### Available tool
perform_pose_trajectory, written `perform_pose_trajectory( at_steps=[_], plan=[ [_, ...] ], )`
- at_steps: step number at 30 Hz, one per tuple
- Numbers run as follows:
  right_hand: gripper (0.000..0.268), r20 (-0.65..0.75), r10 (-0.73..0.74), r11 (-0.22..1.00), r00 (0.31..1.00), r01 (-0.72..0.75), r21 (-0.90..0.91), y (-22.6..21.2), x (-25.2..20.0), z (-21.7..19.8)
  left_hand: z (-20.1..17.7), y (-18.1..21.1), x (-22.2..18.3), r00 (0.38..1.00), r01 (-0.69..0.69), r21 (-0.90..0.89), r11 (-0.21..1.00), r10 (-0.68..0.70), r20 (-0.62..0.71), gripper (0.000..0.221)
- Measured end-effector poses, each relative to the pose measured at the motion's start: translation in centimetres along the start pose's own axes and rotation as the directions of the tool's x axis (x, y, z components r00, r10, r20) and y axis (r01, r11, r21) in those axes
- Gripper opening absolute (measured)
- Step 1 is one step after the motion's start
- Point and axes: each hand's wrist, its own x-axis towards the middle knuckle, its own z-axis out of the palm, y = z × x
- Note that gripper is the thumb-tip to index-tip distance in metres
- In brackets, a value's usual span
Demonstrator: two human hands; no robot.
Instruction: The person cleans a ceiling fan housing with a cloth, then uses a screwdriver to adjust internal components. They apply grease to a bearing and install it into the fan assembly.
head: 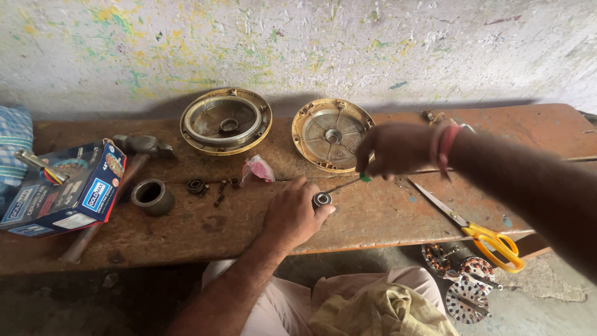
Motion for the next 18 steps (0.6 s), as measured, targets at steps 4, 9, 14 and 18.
perform_pose_trajectory(
  at_steps=[4, 9, 14, 18],
  plan=[
    [0.022, 0.143, 0.056, 0.998, 0.988, -0.051, -0.04, -1.0, 1.6, -2.6, -0.3, 0.0, 0.2, 0.999, -0.04, -0.034, 0.999, 0.039, -0.016, 0.043],
    [0.017, 0.138, 0.082, 0.995, 0.987, -0.072, -0.074, -1.6, 2.8, -2.9, -0.4, 0.0, 0.4, 0.999, -0.038, -0.08, 0.996, 0.04, 0.02, 0.039],
    [0.015, -0.135, -0.309, 0.934, 0.942, 0.273, -0.23, -0.8, 1.1, 0.1, -0.6, -0.2, 0.9, 0.998, -0.043, -0.108, 0.993, 0.049, 0.049, 0.04],
    [0.013, -0.237, -0.222, 0.964, 0.946, 0.177, -0.197, 1.0, -1.6, 3.8, 0.0, -0.6, 0.9, 0.994, -0.109, -0.113, 0.988, 0.11, 0.003, 0.041]
  ],
)
